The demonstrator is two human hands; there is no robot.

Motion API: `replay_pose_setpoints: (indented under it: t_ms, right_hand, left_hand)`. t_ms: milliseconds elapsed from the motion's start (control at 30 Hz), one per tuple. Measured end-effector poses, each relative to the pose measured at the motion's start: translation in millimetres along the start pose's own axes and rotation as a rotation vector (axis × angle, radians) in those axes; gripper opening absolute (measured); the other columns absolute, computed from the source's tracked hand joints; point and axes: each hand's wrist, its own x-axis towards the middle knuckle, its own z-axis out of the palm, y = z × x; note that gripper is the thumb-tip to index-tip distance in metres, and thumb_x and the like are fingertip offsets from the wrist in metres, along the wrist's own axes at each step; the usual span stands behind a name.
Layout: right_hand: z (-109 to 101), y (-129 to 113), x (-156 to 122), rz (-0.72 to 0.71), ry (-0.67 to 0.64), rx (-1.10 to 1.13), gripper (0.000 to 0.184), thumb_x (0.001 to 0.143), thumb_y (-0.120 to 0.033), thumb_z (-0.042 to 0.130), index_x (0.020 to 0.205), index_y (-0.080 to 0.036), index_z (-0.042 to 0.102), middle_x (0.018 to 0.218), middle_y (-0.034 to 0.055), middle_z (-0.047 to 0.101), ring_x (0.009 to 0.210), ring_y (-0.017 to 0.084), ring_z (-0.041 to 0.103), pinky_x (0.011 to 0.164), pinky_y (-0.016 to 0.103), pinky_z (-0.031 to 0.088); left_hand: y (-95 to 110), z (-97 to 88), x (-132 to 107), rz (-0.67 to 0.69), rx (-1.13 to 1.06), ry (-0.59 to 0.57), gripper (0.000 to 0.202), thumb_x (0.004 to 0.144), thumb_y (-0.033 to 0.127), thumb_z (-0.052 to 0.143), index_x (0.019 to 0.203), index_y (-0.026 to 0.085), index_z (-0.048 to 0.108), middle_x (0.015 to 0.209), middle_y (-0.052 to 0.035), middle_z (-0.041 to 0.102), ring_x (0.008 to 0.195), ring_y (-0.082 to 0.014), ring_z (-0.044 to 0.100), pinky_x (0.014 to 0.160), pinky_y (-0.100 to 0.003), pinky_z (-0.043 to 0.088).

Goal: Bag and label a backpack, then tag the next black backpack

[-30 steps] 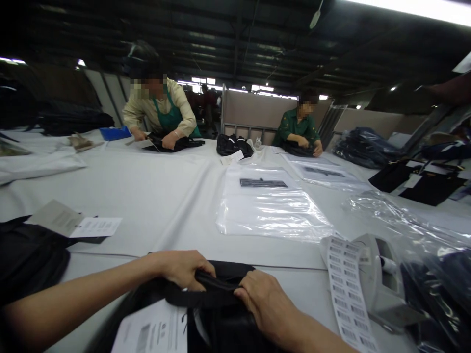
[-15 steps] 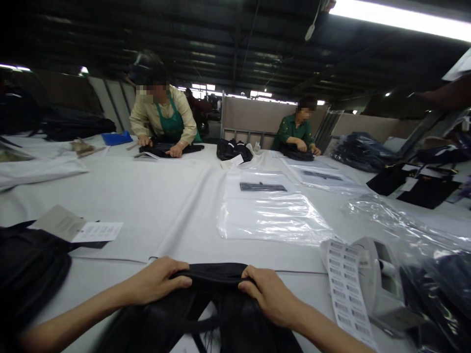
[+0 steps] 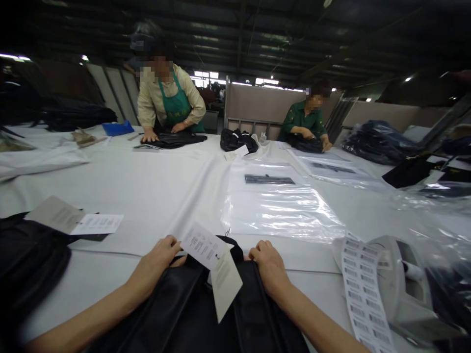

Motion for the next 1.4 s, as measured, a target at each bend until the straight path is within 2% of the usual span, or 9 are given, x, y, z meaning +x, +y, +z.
replay_pose_setpoints:
  t_ms: [167,300,467,733,867,967,1033,1200,1400]
  right_hand:
    - [0.8,5.9,9.4,0.062,-0.092,0.431,0.029,0.087,-0.033,0.040,0.073,-0.018,0.060,0.075,0.0044,0.061,0.076,0.020,0.056,0.074,0.035,0.044]
    - [-31.6,0.4,29.5,0.104,-0.345,0.908,0.043,0.079,-0.021,0.044,0.122,-0.020,0.050,0.122,0.0076,0.057,0.114,0.021,0.052,0.094,0.037,0.042]
    - [-64.1,-39.3,53.3,-0.244,-0.498,0.556,0.087,0.064,-0.016,0.060,0.142,-0.027,0.023,0.145,0.0071,0.032,0.131,0.025,0.032,0.107,0.044,0.028]
    - [-51.1,-69.1,58.6,-0.488,-0.340,0.334,0.061,0.075,-0.021,0.058,0.134,-0.025,0.040,0.135,0.0075,0.047,0.122,0.025,0.044,0.104,0.043,0.033]
    - [-33.1,-54.6,55.3,-0.184,-0.217,0.477,0.067,0.074,-0.015,0.054,0.138,-0.021,0.032,0.139,0.0113,0.041,0.122,0.022,0.046,0.101,0.041,0.037]
    - [-19.0,-44.6,56.5,0.096,-0.255,0.568,0.042,0.082,-0.026,0.047,0.122,-0.014,0.052,0.112,0.0119,0.063,0.099,0.023,0.062,0.086,0.040,0.047]
    - [-13.8,-43.2,54.8,0.080,-0.254,0.611,0.031,0.085,-0.031,0.044,0.102,-0.015,0.064,0.091,0.0069,0.069,0.086,0.022,0.064,0.079,0.037,0.050]
    - [-12.3,-48.7,39.7,-0.170,0.010,0.506,0.023,0.084,-0.026,0.049,0.099,-0.019,0.064,0.094,0.0058,0.067,0.088,0.020,0.061,0.082,0.033,0.047]
    - [-8.3,-44.7,32.0,-0.148,0.108,0.450,0.019,0.085,-0.027,0.049,0.094,-0.020,0.065,0.087,0.0047,0.069,0.080,0.020,0.064,0.073,0.031,0.049]
  left_hand:
    - [-10.8,9.0,3.0,0.005,-0.052,-0.037,0.032,0.091,0.044,0.033,0.075,0.020,0.048,0.081,-0.0021,0.054,0.077,-0.0185,0.051,0.066,-0.029,0.037]
    - [-13.9,13.0,2.9,-0.031,-0.081,-0.045,0.032,0.090,0.046,0.033,0.075,0.020,0.045,0.084,-0.0024,0.053,0.077,-0.0188,0.051,0.063,-0.029,0.035]
    - [-15.9,13.0,4.3,-0.009,-0.084,-0.067,0.033,0.089,0.047,0.032,0.076,0.020,0.046,0.083,-0.0024,0.053,0.076,-0.0193,0.052,0.064,-0.029,0.036]
    - [-17.6,1.9,14.0,0.035,-0.238,-0.140,0.035,0.083,0.050,0.040,0.069,0.018,0.045,0.073,-0.0013,0.052,0.069,-0.0184,0.049,0.062,-0.028,0.035]
    - [-22.3,-4.8,24.1,0.076,-0.342,-0.230,0.023,0.074,0.036,0.049,0.063,0.017,0.050,0.066,-0.0004,0.053,0.065,-0.0163,0.049,0.059,-0.026,0.035]
    - [-30.6,-21.8,39.7,0.097,-0.399,-0.369,0.017,0.065,0.033,0.057,0.065,0.015,0.058,0.062,0.0000,0.057,0.062,-0.0158,0.052,0.057,-0.024,0.038]
    - [-32.4,-41.1,58.0,0.093,-0.437,-0.415,0.026,0.066,0.038,0.056,0.073,0.014,0.062,0.067,-0.0025,0.060,0.064,-0.0171,0.055,0.057,-0.024,0.040]
    - [8.7,-73.3,117.1,0.110,-0.576,-0.470,0.054,0.083,0.055,0.035,0.114,0.016,0.053,0.115,-0.0096,0.058,0.091,-0.0169,0.058,0.072,-0.026,0.045]
    - [79.3,-35.9,138.3,0.183,-0.543,-0.968,0.030,0.051,0.040,0.078,0.062,0.015,0.066,0.056,-0.0026,0.060,0.053,-0.0148,0.052,0.053,-0.027,0.043]
